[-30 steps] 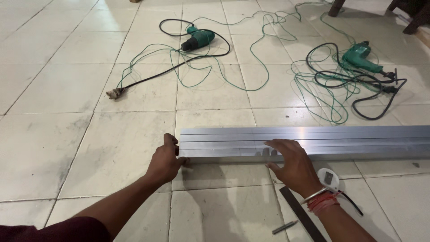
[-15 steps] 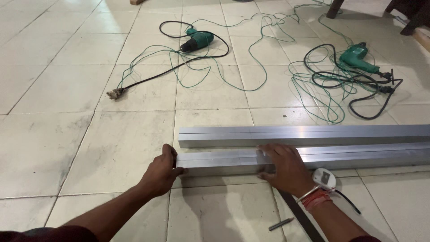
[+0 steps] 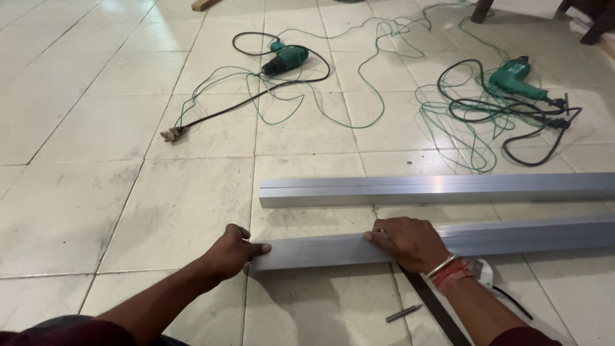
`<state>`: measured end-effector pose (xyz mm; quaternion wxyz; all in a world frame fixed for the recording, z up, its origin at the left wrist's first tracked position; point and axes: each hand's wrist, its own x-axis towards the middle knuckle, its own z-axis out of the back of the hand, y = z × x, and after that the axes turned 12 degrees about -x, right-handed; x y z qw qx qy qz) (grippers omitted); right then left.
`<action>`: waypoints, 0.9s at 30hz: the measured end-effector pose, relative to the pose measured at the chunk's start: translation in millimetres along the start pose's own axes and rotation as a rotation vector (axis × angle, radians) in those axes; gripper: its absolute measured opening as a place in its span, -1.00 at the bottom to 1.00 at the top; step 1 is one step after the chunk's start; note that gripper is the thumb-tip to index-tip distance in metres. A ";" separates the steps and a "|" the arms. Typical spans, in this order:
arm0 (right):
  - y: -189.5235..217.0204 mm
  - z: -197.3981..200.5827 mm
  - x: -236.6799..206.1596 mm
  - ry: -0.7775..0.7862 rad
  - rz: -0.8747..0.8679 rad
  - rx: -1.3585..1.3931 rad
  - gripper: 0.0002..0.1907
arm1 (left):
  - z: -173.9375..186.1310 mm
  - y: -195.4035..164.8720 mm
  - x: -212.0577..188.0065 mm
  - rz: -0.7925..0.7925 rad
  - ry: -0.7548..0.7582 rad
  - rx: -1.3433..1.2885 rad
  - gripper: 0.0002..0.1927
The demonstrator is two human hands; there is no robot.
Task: The person measures and marks a long aluminum profile using a try square and a tape measure. They align the square, mark a line with a pen, then measure a length and mark it before repositioning the square.
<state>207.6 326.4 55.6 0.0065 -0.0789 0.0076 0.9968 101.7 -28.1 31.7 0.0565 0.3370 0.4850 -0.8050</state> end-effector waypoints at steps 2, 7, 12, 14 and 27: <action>1.4 8.0 1.9 0.154 -0.047 -0.022 -0.32 | -3.1 2.5 5.4 0.038 -0.008 -0.106 -0.17; 4.5 18.7 11.1 0.239 -0.063 0.034 -0.37 | -2.1 2.5 21.9 0.151 0.041 -0.147 -0.34; -6.7 23.3 4.0 0.004 0.102 0.103 -0.44 | -4.0 0.0 36.7 0.205 -0.021 -0.194 -0.33; -8.5 25.4 -1.8 -0.061 0.207 0.118 -0.40 | -3.4 -1.4 43.6 0.217 -0.022 -0.194 -0.37; -3.1 11.5 -2.3 -0.418 0.167 0.022 -0.24 | 10.4 -30.1 66.5 0.348 -0.037 -0.253 -0.52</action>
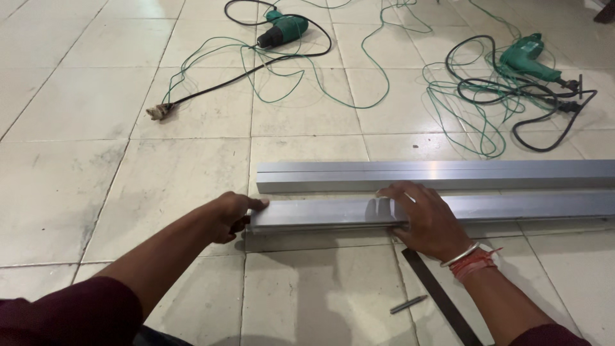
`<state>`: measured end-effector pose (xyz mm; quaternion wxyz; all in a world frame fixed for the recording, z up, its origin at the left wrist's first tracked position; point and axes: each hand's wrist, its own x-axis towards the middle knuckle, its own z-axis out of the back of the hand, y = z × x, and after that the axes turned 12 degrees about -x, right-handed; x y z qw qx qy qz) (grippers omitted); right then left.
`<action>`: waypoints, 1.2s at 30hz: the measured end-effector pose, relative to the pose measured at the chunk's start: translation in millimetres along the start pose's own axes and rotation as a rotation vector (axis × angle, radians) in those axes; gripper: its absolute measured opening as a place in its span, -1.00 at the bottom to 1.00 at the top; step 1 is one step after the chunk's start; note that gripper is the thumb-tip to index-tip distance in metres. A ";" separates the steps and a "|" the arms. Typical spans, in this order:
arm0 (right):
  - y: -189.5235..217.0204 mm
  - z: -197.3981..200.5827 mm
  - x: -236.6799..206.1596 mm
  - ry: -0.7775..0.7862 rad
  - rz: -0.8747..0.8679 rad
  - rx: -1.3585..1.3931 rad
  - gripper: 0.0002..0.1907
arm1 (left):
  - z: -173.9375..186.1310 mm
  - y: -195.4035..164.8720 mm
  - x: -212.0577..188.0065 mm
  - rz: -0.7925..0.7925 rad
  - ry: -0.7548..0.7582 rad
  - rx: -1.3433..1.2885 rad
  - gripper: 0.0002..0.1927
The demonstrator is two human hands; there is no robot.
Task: The person measures and marks a long aluminum profile using a try square and a tape measure. They align the square, mark a line with a pen, then measure a length and mark it before repositioning the square.
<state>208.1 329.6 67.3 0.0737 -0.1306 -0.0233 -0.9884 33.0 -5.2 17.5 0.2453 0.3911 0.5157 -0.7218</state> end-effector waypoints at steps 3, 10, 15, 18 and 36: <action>-0.9 -7.5 -0.5 -0.088 0.053 -0.075 -0.28 | 0.0 -8.1 -2.6 0.032 0.004 0.025 -0.57; 3.7 -14.7 2.1 -0.154 0.075 -0.124 -0.38 | -0.2 -10.4 16.6 0.073 -0.044 -0.024 -0.58; -0.3 -10.8 6.7 -0.131 0.087 -0.064 -0.37 | 2.9 -0.1 45.1 -0.001 0.049 -0.153 -0.57; -3.3 -7.4 11.1 -0.081 0.056 -0.012 -0.38 | 2.5 -5.6 39.0 -0.203 0.001 0.096 -0.51; -19.7 3.5 21.7 0.140 -0.070 -0.019 -0.28 | -30.9 -5.1 -49.7 -1.015 -0.021 1.171 -0.31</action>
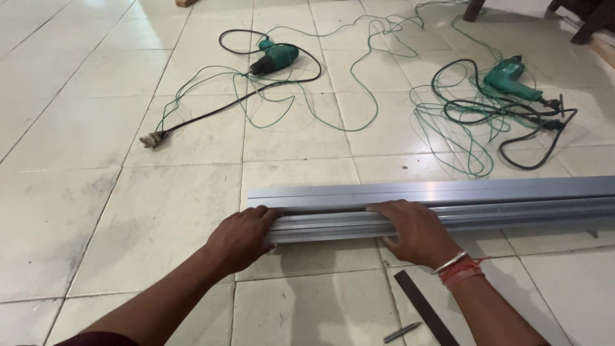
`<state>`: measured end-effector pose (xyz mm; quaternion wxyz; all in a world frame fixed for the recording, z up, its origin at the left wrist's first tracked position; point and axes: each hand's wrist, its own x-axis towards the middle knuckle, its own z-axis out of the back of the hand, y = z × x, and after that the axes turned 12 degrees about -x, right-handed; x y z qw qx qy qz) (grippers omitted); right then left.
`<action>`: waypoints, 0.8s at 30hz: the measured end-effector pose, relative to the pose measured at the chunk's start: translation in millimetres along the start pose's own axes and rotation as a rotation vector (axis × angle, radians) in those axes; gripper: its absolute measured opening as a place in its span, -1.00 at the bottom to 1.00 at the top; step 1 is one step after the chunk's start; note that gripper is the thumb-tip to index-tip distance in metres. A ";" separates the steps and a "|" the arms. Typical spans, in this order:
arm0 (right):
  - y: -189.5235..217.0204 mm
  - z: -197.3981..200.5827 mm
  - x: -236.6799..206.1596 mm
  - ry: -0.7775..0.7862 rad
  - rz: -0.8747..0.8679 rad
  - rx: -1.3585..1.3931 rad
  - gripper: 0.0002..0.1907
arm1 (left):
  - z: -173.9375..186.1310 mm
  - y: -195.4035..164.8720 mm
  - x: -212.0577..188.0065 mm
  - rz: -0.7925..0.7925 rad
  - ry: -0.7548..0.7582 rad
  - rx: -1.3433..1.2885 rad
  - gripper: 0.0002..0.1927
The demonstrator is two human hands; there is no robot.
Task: The person measures and marks a long aluminum profile using a try square and a tape measure. They align the square, mark a line with a pen, then measure a length and mark it before repositioning the square.
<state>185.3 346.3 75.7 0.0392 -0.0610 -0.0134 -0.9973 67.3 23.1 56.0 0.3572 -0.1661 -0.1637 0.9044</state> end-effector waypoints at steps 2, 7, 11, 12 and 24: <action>-3.4 5.3 -0.7 0.095 -0.097 -0.012 -0.27 | -5.1 6.7 2.1 -0.092 -0.041 0.044 -0.30; -12.8 10.9 -2.9 0.124 -0.244 -0.040 -0.33 | -8.1 16.5 8.3 -0.115 0.005 0.068 -0.32; -18.5 3.8 -2.3 0.133 -0.223 -0.030 -0.33 | -8.5 22.6 6.6 -0.156 0.034 0.033 -0.32; -20.1 0.9 -2.0 0.173 -0.237 -0.029 -0.34 | -8.2 25.2 5.7 -0.188 0.028 0.024 -0.32; -28.9 -5.5 -3.8 0.271 -0.204 0.045 -0.29 | -5.7 25.4 3.7 -0.148 0.171 0.031 -0.34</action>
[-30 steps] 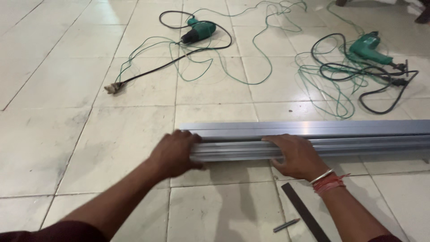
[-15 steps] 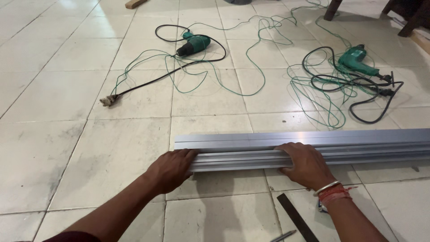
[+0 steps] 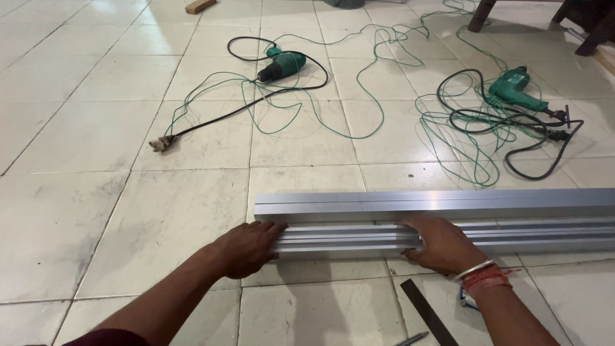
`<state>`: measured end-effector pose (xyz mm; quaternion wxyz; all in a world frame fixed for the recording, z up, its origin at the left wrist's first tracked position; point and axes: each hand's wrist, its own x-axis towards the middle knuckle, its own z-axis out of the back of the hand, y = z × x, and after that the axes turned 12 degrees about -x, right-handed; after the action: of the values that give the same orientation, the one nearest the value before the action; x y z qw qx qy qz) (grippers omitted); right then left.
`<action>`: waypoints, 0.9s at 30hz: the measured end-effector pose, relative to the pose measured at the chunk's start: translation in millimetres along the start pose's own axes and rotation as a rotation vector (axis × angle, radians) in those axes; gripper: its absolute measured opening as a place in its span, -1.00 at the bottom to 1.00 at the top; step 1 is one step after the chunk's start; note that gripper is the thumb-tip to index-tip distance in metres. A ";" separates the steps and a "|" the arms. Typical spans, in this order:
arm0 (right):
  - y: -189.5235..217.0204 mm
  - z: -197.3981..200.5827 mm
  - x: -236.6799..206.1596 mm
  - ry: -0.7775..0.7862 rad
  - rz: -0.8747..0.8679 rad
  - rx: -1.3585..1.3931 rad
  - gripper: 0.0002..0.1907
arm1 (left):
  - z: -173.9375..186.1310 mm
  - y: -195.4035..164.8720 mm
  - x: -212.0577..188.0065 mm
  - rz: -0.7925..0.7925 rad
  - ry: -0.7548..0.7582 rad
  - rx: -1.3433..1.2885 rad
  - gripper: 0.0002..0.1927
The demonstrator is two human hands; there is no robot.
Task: The person measures and marks a long aluminum profile using a try square and a tape measure. They align the square, mark a line with a pen, then measure a length and mark it before repositioning the square.
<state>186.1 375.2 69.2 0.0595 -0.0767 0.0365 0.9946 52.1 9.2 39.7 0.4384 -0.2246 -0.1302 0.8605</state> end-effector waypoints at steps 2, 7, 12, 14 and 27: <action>5.3 5.0 -2.2 0.014 0.005 -0.009 -0.27 | 10.7 -8.1 -1.2 0.108 0.046 -0.056 -0.31; 6.6 16.6 -1.7 -0.224 -0.036 0.111 -0.52 | 40.2 -12.8 3.0 0.305 -0.209 -0.274 -0.45; 6.4 6.5 10.3 -0.547 0.068 0.154 -0.65 | 32.7 15.3 11.9 0.204 -0.473 -0.269 -0.19; 7.6 -0.7 14.4 -0.587 0.130 0.171 -0.63 | 22.3 28.5 21.2 0.167 -0.431 -0.334 -0.18; 5.0 -13.4 26.3 -0.579 0.195 0.083 -0.43 | 19.1 54.0 40.6 0.235 -0.330 -0.575 -0.41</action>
<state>161.7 372.1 52.2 -0.0252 0.2160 0.0657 0.9739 -16.0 10.3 22.4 0.2280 -0.2102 -0.4098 0.8579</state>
